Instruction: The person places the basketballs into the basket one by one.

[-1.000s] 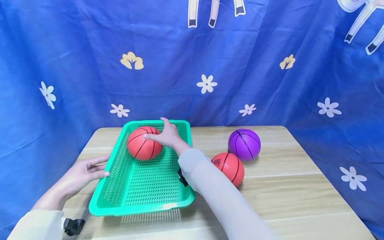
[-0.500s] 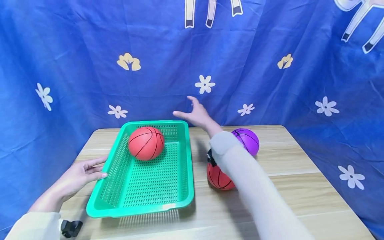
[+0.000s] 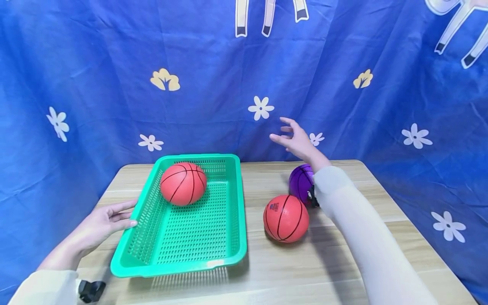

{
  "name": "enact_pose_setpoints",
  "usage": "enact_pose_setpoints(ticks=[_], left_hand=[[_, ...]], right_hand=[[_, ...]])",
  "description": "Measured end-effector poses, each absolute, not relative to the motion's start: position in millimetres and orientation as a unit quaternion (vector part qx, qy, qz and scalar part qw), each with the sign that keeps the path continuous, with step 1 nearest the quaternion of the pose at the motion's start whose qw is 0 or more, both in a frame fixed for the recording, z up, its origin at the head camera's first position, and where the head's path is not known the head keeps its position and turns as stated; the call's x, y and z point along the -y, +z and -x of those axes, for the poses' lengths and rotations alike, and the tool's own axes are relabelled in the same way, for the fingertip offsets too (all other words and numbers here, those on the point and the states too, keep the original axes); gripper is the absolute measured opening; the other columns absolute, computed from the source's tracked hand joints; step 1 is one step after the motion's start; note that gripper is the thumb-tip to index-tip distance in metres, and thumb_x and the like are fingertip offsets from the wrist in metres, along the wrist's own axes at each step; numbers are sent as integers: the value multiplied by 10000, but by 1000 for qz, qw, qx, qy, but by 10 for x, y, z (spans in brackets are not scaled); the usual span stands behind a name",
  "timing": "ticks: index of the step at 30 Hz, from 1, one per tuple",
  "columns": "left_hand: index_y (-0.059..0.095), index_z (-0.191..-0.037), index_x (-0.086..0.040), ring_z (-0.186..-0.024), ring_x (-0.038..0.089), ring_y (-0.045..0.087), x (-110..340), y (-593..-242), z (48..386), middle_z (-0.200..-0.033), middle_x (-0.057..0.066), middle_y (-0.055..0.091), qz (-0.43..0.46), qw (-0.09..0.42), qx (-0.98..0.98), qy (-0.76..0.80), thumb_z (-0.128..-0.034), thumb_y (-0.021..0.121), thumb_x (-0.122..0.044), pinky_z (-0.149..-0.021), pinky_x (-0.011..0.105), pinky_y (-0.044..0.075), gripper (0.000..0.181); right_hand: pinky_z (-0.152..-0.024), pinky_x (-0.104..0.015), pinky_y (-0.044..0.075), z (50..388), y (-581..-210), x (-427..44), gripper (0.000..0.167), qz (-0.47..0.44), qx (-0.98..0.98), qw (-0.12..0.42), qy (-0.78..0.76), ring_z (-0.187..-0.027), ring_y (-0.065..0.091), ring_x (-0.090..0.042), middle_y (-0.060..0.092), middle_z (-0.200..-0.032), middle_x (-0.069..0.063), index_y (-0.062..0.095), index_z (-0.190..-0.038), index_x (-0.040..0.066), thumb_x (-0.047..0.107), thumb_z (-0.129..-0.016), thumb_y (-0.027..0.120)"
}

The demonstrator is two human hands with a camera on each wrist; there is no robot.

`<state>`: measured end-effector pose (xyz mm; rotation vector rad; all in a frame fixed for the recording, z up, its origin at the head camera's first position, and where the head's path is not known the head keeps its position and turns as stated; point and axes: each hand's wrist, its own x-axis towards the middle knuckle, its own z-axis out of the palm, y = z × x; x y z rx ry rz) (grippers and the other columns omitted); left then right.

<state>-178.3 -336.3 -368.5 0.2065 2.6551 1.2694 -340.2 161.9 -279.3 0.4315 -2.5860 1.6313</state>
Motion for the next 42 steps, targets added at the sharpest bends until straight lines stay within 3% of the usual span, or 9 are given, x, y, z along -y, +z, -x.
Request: enact_pose_setpoints(ticks=[8,17,28,30,35,37,42], left_hand=[[308,-1470,18,-977,-90,534,3352,-3685,1770,-1329,293,484,-64,101,-891,438,-919,652,-279,-791,183,470,715],[297,-1467,38,-978,-60,559,3351,-3685,1762,-1303,301,502,-64,104,-884,451,-926,643,-263,-798,172,468,709],[326,-1463,19,-986,-67,534,3340,-3679,1743,-1320,296,490,-59,95,-894,433,-918,651,-295,-803,201,469,708],[330,-1463,15,-1018,3,563,3339,-3678,1741,-1313,290,500,-56,95,-897,428,-916,653,-300,-817,231,478,709],[321,-1467,13,-1147,332,548,3337,-3674,1741,-1311,295,499,-58,94,-901,419,-920,645,-313,-881,405,492,713],[319,-1467,15,-1161,370,529,3339,-3673,1743,-1320,298,489,-60,94,-901,419,-923,641,-312,-891,437,482,711],[322,-1466,16,-1075,147,594,3347,-3669,1752,-1302,287,511,-62,95,-898,425,-922,644,-304,-885,392,490,708]], right_hand=[[-997,-497,394,3333,-2858,-2035,722,-154,859,38,487,-1265,437,-336,424,-1417,-170,321,-1486,185,361,-886,681],[-1001,-511,385,3280,-3179,-2454,684,-168,861,68,475,-1240,449,-388,456,-1376,-217,344,-1481,132,272,-900,677],[-1035,-604,279,3158,-3729,-2766,778,-117,878,68,458,-1308,297,-473,273,-1466,-280,292,-1499,134,300,-866,712],[-1031,-614,278,3134,-3804,-2796,800,-114,882,63,454,-1306,285,-484,251,-1470,-283,278,-1504,129,292,-858,721],[-1016,-623,293,3086,-3971,-2856,877,-114,868,27,483,-1308,258,-492,196,-1485,-284,214,-1522,118,197,-830,747],[-1012,-619,301,3077,-4037,-2876,918,-114,858,8,501,-1310,258,-492,172,-1498,-278,186,-1530,120,165,-816,761],[-1010,-608,307,3053,-4172,-2908,1015,-104,844,-31,525,-1299,278,-509,148,-1506,-282,99,-1544,162,153,-794,783]])
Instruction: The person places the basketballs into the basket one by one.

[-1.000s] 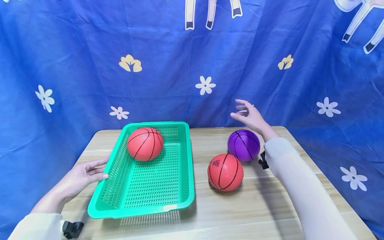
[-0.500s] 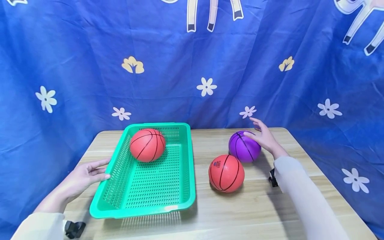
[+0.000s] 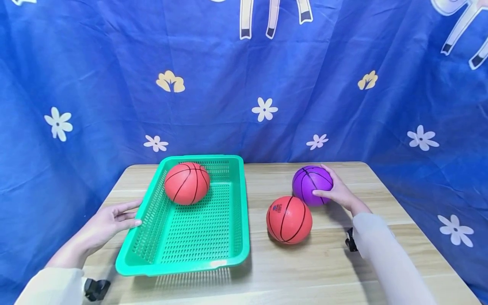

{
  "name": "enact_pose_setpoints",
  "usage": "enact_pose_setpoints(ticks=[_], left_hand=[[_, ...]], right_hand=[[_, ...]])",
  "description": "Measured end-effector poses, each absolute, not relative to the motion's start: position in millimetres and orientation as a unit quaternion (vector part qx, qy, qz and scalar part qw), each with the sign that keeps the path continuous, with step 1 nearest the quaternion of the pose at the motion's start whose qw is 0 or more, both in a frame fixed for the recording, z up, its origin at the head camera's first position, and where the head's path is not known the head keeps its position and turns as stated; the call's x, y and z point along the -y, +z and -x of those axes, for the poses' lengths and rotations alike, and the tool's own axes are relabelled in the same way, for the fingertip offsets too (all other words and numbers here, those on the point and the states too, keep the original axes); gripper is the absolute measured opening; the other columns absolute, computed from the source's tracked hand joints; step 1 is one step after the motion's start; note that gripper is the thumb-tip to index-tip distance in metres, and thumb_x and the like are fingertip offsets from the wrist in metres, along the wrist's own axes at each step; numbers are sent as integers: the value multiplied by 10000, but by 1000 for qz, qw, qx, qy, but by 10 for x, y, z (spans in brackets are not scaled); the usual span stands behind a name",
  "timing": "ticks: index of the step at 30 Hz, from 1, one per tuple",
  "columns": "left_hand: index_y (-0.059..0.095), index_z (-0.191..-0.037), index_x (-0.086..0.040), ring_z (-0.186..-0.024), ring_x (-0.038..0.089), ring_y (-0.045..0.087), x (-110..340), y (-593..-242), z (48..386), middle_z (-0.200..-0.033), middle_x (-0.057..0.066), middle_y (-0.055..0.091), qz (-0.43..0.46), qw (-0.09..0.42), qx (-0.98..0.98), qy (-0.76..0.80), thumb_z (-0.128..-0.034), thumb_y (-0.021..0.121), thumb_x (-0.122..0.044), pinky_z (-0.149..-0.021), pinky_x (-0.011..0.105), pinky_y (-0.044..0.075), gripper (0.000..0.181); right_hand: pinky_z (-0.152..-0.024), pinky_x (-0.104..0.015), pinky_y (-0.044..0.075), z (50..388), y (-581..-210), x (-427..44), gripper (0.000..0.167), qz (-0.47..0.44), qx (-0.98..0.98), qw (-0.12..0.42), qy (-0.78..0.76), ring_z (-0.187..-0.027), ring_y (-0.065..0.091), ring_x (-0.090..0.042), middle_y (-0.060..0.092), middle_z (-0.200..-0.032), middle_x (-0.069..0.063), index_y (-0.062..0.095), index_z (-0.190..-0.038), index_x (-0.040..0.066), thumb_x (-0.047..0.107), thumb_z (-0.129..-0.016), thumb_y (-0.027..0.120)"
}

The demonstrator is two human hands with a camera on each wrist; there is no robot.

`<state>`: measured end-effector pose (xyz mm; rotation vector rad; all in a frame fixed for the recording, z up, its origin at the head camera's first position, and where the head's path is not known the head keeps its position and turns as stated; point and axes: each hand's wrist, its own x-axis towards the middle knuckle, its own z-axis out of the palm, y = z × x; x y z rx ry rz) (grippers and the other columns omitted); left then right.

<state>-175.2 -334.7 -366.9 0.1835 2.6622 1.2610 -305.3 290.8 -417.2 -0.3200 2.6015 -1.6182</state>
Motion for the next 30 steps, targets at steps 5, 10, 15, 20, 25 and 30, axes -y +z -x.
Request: enact_pose_setpoints(ticks=[5,10,15,20,25,30], left_hand=[[325,-1463,21,-1021,26,576,3344,-3655,1755,-1284,283,527,-61,94,-897,428,-920,648,-302,-872,344,492,710],[320,-1464,23,-1028,41,581,3339,-3641,1748,-1294,289,516,-60,95,-896,430,-923,644,-302,-879,373,494,709],[318,-1466,18,-997,-34,563,3340,-3646,1751,-1297,282,517,-60,95,-892,437,-917,652,-299,-839,231,483,717],[319,-1465,20,-1001,-39,560,3359,-3668,1753,-1310,289,502,-63,93,-893,436,-922,645,-299,-820,192,473,709],[322,-1466,15,-1019,-5,571,3353,-3669,1749,-1311,286,504,-60,93,-895,432,-918,649,-309,-862,284,491,715],[324,-1462,23,-987,-54,558,3345,-3663,1744,-1297,284,517,-61,90,-894,434,-911,659,-301,-837,216,480,722]], right_hand=[[-1001,-585,342,3015,-4183,-2911,1014,97,-840,24,-533,-1271,340,-491,235,-1470,-280,103,-1539,192,169,-791,787],[-975,-572,379,2996,-4146,-2916,988,98,-845,13,-526,-1236,392,-487,293,-1440,-281,148,-1531,180,195,-786,797],[-960,-562,397,3044,-4033,-2935,980,100,-848,0,-521,-1228,406,-484,297,-1443,-271,170,-1528,204,194,-779,803],[-922,-568,426,3101,-3749,-2928,985,105,-842,-6,-530,-1234,387,-499,254,-1460,-287,133,-1536,211,168,-797,783],[-919,-584,426,3159,-3452,-2871,964,117,-842,-34,-525,-1234,392,-481,270,-1470,-242,175,-1528,223,180,-789,792],[-915,-581,434,3204,-3173,-2747,941,121,-845,-48,-518,-1237,400,-444,286,-1470,-203,211,-1519,265,198,-785,796]])
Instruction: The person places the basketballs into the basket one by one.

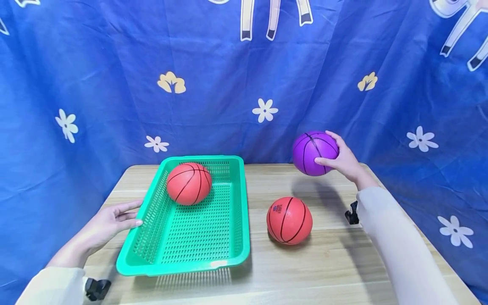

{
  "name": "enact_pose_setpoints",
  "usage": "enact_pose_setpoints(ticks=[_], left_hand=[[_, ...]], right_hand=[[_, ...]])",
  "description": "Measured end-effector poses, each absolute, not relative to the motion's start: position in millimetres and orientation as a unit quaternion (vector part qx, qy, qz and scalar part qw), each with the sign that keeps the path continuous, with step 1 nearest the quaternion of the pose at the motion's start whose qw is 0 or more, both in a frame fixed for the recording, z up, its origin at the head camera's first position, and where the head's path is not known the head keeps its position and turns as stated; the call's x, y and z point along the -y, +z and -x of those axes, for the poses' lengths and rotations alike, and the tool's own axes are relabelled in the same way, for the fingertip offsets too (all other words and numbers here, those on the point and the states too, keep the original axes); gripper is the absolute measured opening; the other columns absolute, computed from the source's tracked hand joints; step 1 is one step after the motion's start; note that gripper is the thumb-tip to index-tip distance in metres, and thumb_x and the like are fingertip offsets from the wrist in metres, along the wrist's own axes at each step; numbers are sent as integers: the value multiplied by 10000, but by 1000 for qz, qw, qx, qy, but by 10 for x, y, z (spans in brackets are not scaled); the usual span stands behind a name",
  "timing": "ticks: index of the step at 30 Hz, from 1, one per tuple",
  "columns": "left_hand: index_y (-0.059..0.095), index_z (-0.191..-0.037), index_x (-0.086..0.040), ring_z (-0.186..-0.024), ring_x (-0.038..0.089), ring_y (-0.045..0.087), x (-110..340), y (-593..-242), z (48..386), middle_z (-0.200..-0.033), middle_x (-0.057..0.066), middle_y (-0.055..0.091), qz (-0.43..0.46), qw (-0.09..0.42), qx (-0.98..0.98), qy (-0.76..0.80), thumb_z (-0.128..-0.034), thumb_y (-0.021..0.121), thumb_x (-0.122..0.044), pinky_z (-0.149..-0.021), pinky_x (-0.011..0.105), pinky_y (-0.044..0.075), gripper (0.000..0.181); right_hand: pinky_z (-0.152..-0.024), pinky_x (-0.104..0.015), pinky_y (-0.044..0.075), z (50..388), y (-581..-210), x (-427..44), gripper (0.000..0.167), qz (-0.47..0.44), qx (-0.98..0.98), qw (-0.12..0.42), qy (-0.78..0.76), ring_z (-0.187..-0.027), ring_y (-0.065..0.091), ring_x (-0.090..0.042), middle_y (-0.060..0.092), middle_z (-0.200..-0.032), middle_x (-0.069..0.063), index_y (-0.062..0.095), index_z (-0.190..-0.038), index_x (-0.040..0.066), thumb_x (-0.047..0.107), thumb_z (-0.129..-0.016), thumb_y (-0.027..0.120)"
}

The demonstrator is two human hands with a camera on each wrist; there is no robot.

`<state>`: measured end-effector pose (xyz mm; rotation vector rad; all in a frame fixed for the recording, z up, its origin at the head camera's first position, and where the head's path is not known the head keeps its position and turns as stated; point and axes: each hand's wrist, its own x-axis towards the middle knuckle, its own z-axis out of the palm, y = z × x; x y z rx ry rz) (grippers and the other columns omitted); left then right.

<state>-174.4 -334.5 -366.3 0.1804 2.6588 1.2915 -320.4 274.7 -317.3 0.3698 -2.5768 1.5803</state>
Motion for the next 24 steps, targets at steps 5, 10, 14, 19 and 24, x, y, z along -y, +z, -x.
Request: enact_pose_setpoints(ticks=[5,10,14,19,24], left_hand=[[321,-1461,30,-1021,22,583,3343,-3666,1738,-1302,291,509,-64,90,-895,432,-913,658,-298,-859,272,492,722],[324,-1462,23,-1098,227,592,3341,-3661,1736,-1297,290,514,-62,88,-901,421,-912,656,-314,-907,426,474,725],[325,-1464,18,-1056,125,601,3335,-3657,1739,-1288,283,525,-62,87,-900,422,-909,659,-316,-914,447,466,728],[324,-1461,27,-1001,3,580,3329,-3664,1742,-1274,286,534,-61,88,-896,432,-906,666,-302,-885,358,493,731],[326,-1459,30,-983,-34,568,3328,-3670,1738,-1265,286,541,-62,84,-894,436,-904,670,-296,-831,217,483,730]], right_hand=[[-934,-568,427,3223,-2936,-2573,930,-133,840,47,524,-1259,386,-414,268,-1482,-172,196,-1519,285,213,-799,780],[-919,-537,452,3242,-2788,-2351,897,-153,821,44,548,-1244,413,-374,292,-1463,-140,229,-1505,300,210,-799,774],[-886,-524,479,3248,-2726,-2160,878,-171,801,28,573,-1225,432,-371,308,-1441,-143,253,-1496,310,173,-798,768],[-865,-510,496,3236,-2689,-1897,868,-201,786,8,584,-1203,458,-368,347,-1432,-127,280,-1481,321,155,-785,771],[-838,-480,516,3217,-2683,-1597,877,-244,772,-2,586,-1166,496,-349,396,-1398,-108,309,-1469,315,155,-753,788]])
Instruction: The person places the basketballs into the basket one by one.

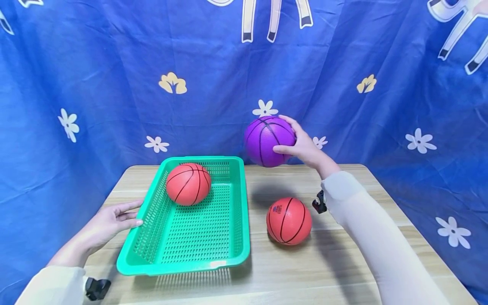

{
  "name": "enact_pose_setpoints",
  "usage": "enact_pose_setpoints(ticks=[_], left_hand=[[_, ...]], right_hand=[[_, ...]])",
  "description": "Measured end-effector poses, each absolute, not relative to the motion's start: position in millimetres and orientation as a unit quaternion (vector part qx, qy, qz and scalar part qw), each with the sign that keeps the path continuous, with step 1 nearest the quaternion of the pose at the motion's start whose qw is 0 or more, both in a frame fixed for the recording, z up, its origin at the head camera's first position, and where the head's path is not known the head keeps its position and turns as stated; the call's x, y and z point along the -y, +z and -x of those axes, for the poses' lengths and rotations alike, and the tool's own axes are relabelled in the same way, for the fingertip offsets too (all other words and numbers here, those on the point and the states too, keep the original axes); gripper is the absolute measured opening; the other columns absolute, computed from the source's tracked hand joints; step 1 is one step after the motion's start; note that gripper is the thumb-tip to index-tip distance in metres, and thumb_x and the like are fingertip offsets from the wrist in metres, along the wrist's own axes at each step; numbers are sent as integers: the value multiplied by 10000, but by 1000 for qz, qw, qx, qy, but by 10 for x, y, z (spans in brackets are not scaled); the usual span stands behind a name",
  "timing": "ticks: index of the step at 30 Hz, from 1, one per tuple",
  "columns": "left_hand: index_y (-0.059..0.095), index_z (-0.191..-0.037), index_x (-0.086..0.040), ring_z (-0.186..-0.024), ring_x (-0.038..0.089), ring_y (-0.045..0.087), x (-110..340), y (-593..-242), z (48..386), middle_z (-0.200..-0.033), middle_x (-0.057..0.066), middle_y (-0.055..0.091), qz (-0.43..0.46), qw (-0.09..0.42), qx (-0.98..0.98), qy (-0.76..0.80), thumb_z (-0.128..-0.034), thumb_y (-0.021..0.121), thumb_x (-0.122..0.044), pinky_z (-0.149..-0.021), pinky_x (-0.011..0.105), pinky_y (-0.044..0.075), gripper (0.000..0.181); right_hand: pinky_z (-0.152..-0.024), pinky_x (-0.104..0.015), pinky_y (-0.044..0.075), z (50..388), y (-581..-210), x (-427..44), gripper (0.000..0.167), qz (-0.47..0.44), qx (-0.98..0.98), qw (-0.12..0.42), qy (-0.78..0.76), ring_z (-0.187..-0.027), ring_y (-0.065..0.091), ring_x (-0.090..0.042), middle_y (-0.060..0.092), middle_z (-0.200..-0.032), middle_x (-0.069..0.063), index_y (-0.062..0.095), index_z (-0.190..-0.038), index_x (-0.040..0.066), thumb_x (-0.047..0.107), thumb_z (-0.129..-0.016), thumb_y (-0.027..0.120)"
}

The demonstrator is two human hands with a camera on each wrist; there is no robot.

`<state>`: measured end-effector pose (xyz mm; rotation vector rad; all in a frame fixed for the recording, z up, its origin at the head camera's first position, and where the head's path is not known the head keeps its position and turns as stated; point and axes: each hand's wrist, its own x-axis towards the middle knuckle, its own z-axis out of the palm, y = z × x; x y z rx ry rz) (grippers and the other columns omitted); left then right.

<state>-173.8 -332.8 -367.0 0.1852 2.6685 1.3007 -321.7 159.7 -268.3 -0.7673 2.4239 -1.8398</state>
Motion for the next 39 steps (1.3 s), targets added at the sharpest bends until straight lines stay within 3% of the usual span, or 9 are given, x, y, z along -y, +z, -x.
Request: enact_pose_setpoints(ticks=[3,10,17,25,31,32,36,39], left_hand=[[327,-1457,33,-977,-36,569,3328,-3678,1736,-1256,282,549,-61,82,-893,438,-902,673,-284,-814,178,469,727],[314,-1452,58,-981,-8,579,3330,-3719,1743,-1260,302,536,-65,80,-896,432,-917,658,-247,-831,237,490,705],[309,-1453,61,-973,-13,582,3322,-3722,1747,-1258,297,540,-66,83,-891,441,-918,658,-226,-805,170,467,700],[314,-1448,67,-966,-11,584,3313,-3712,1735,-1249,299,546,-68,79,-891,441,-915,661,-221,-817,187,476,698],[321,-1451,56,-978,-31,574,3327,-3687,1730,-1266,292,537,-69,82,-887,449,-917,658,-256,-823,179,469,704],[325,-1450,53,-993,-17,575,3330,-3685,1732,-1275,290,530,-68,82,-887,449,-915,660,-262,-813,155,455,706],[343,-1434,73,-1100,197,585,3328,-3697,1730,-1313,318,484,-67,77,-895,434,-917,658,-260,-845,260,496,691],[346,-1415,108,-1092,220,589,3324,-3710,1730,-1305,333,481,-70,72,-895,434,-919,657,-225,-838,259,498,673]], right_hand=[[-820,-471,525,3196,-2696,-1399,887,270,-760,17,-591,-1156,507,-352,402,-1392,-116,318,-1467,300,158,-733,795],[-825,-436,528,3111,-2756,-949,901,308,-752,69,-578,-1124,531,-330,423,-1359,-132,307,-1474,309,165,-727,791],[-827,-399,529,2985,-2813,-528,890,351,-736,116,-567,-1111,549,-281,440,-1345,-94,304,-1478,308,136,-751,788],[-800,-347,535,2832,-2919,-96,875,367,-739,169,-539,-1069,563,-210,454,-1313,-23,326,-1458,344,155,-753,809],[-783,-328,539,2729,-3009,156,893,387,-727,213,-525,-1051,560,-169,475,-1265,21,305,-1467,300,174,-746,817],[-781,-325,540,2714,-3024,192,895,391,-725,221,-523,-1050,560,-163,475,-1262,25,303,-1467,294,171,-745,818],[-769,-304,539,2655,-3084,332,889,400,-724,241,-507,-1041,550,-145,440,-1271,42,314,-1453,303,168,-738,824],[-756,-290,539,2615,-3136,419,877,403,-729,256,-490,-1030,543,-134,430,-1262,50,320,-1447,303,176,-740,822]])
